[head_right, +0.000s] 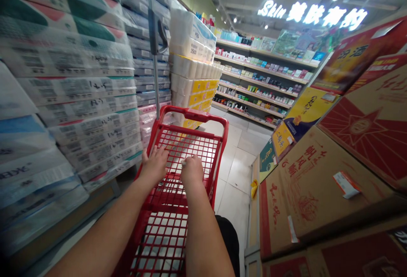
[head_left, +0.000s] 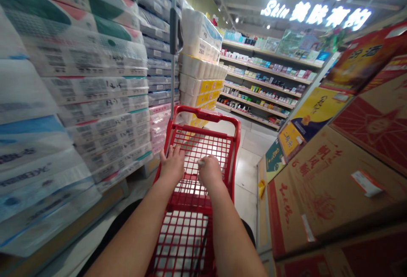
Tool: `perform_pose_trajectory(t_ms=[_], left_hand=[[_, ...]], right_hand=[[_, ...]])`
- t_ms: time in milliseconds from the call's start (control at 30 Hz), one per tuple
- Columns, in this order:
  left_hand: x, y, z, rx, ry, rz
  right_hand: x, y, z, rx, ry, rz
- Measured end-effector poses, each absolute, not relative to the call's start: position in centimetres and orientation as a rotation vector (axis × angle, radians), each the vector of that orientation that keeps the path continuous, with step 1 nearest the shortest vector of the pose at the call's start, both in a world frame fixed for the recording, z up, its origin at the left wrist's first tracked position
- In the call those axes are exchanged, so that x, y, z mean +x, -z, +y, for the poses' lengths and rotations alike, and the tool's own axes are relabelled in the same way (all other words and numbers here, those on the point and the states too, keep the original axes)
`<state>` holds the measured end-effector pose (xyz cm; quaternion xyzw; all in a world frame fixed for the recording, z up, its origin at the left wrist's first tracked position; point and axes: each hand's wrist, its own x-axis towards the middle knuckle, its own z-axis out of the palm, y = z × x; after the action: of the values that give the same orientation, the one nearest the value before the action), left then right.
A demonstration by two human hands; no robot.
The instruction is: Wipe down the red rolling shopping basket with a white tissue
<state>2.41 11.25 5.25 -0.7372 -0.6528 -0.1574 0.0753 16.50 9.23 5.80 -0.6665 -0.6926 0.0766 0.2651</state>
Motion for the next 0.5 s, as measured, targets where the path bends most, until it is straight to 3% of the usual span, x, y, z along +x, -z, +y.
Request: perform_pose_trajectory(t_ms=[200,367,500], left_hand=[[2.45,-5.09,11.41,-2.204,0.496,-1.958],[2.24,-4.74,11.55,-2.207,0.492,-1.945],[2.27,-4.93,11.38,-2.204,0.473,-1.949]], right_hand=[[16.26,-5.92,8.87,-1.593,-0.376,-2.152],[16.57,-6.53,8.72,-1.846,-0.274,-1.897],[15.98,-6.55,8.34,-1.745,-0.337,-2.087]])
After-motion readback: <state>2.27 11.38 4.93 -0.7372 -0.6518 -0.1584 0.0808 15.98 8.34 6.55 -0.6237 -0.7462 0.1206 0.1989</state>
